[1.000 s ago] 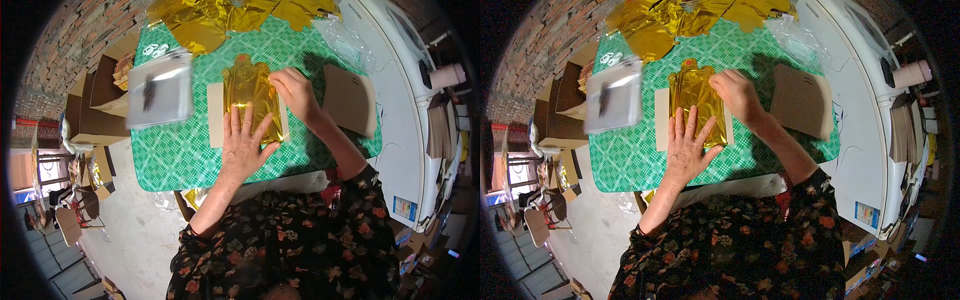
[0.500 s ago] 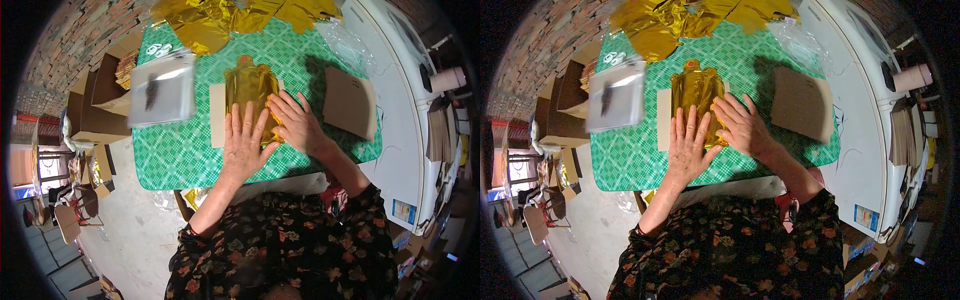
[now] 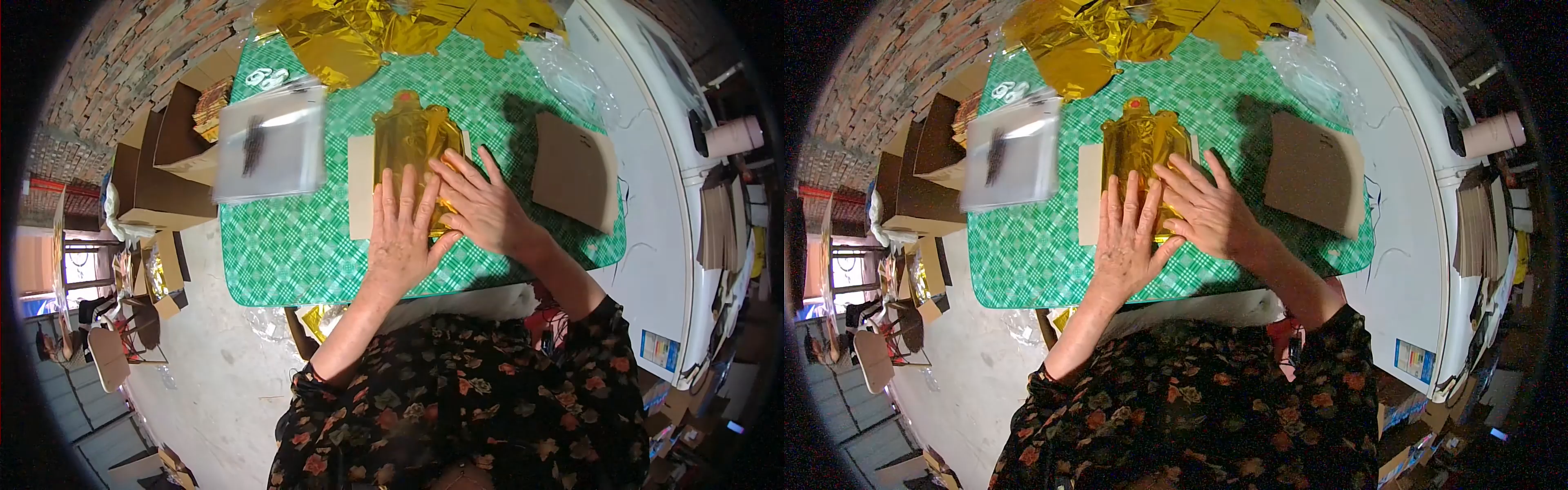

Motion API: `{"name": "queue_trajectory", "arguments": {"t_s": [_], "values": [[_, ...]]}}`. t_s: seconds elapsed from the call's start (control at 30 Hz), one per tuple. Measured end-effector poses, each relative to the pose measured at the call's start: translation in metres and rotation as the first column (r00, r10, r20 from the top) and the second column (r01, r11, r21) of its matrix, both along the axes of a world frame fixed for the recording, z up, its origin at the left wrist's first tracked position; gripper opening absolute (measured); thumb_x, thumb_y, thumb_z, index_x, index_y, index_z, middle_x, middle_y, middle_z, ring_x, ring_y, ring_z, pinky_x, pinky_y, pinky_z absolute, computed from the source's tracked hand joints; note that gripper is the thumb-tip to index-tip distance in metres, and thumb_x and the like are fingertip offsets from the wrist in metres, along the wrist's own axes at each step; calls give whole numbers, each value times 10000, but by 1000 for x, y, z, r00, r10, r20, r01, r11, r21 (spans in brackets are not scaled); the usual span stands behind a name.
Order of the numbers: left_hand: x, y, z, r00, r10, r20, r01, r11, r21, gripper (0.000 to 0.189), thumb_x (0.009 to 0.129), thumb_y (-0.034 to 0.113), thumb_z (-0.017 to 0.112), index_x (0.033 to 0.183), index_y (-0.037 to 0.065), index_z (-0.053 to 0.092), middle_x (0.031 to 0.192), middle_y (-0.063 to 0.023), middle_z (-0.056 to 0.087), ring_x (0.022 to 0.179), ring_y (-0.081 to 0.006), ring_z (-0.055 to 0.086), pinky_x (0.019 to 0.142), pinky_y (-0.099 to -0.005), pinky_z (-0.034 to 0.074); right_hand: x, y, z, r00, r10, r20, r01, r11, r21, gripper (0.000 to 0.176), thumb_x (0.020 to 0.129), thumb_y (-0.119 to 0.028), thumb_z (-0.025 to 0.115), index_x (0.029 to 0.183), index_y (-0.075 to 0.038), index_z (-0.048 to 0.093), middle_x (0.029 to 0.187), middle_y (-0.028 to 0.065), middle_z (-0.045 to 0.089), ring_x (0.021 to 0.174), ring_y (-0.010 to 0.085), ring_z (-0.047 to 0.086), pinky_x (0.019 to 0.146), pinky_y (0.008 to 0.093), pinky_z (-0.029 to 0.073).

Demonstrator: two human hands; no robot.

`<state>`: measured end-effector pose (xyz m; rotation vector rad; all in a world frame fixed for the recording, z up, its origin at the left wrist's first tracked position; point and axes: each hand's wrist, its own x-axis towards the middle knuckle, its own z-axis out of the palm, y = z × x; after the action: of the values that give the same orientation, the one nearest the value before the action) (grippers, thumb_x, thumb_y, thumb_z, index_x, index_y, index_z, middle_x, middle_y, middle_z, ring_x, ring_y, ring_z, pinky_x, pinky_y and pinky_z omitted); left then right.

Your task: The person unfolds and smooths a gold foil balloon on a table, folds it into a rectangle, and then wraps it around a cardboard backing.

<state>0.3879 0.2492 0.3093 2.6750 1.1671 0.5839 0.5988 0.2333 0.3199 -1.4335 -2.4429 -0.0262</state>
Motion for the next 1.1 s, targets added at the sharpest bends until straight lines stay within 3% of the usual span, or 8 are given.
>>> {"name": "queue_trajectory", "arguments": {"t_s": [0.3, 0.4, 0.5, 0.63, 0.8, 0.9, 1.1], "values": [[1, -1, 0, 997, 40, -72, -40, 999, 7, 891, 977, 670, 535, 1643, 123, 311, 1673, -287, 231, 1542, -553, 155, 1246, -664, 119, 9, 23, -9, 999, 43, 18, -44, 998, 47, 562, 964, -345, 633, 1447, -62, 585, 1591, 116, 484, 1512, 323, 385, 1247, 632, 168], [0, -1, -1, 996, 41, -79, -42, 999, -5, 877, 975, 676, 536, 1627, 120, 346, 1673, -292, 225, 1540, -566, 140, 1244, -671, 115, 15, 39, -5, 993, 31, 114, -45, 992, 120, 581, 988, -370, 612, 1483, -70, 557, 1599, 113, 478, 1519, 310, 378, 1253, 616, 170], [0, 0, -4, 995, 34, -90, -35, 999, -8, 848, 980, 685, 520, 1585, 101, 409, 1674, -294, 213, 1539, -577, 124, 1247, -674, 105, 4, 52, 7, 993, 104, 56, -110, 989, 102, 605, 1007, -380, 599, 1528, -85, 516, 1612, 107, 465, 1526, 292, 374, 1268, 589, 160], [1, -1, -6, 988, 32, -149, -36, 999, -27, 833, 991, 703, 477, 1553, 90, 450, 1623, -308, 274, 1530, -588, 131, 1248, -685, 86, -27, 71, 6, 965, 261, -10, -257, 944, -206, 643, 1050, -398, 491, 1629, -146, 367, 1715, 44, 289, 1608, 220, 174, 1311, 526, 37], [1, -1, -5, 985, 45, -169, -54, 997, -49, 840, 977, 711, 491, 1584, 133, 429, 1627, -326, 252, 1525, -601, 125, 1243, -687, 76, -29, 105, -6, 941, 335, -41, -334, 910, -247, 578, 1108, -451, 352, 1629, -200, 368, 1715, 1, 289, 1597, 236, 201, 1306, 530, 70], [3, 0, -5, 990, 56, -126, -62, 997, -44, 837, 970, 700, 515, 1610, 173, 404, 1644, -319, 242, 1524, -603, 129, 1229, -699, 111, -28, 127, -8, 934, 349, 74, -337, 931, -142, 601, 1103, -496, 338, 1623, -199, 376, 1717, -4, 285, 1595, 235, 206, 1308, 523, 82], [3, -1, -1, 990, 69, -123, -75, 996, -40, 812, 969, 680, 529, 1610, 196, 408, 1653, -306, 247, 1523, -598, 139, 1220, -708, 134, -26, 168, -11, 955, 191, 226, -164, 978, -132, 608, 1113, -515, 210, 1651, -241, 281, 1743, -23, 193, 1612, 223, 127, 1316, 525, -8]]}}
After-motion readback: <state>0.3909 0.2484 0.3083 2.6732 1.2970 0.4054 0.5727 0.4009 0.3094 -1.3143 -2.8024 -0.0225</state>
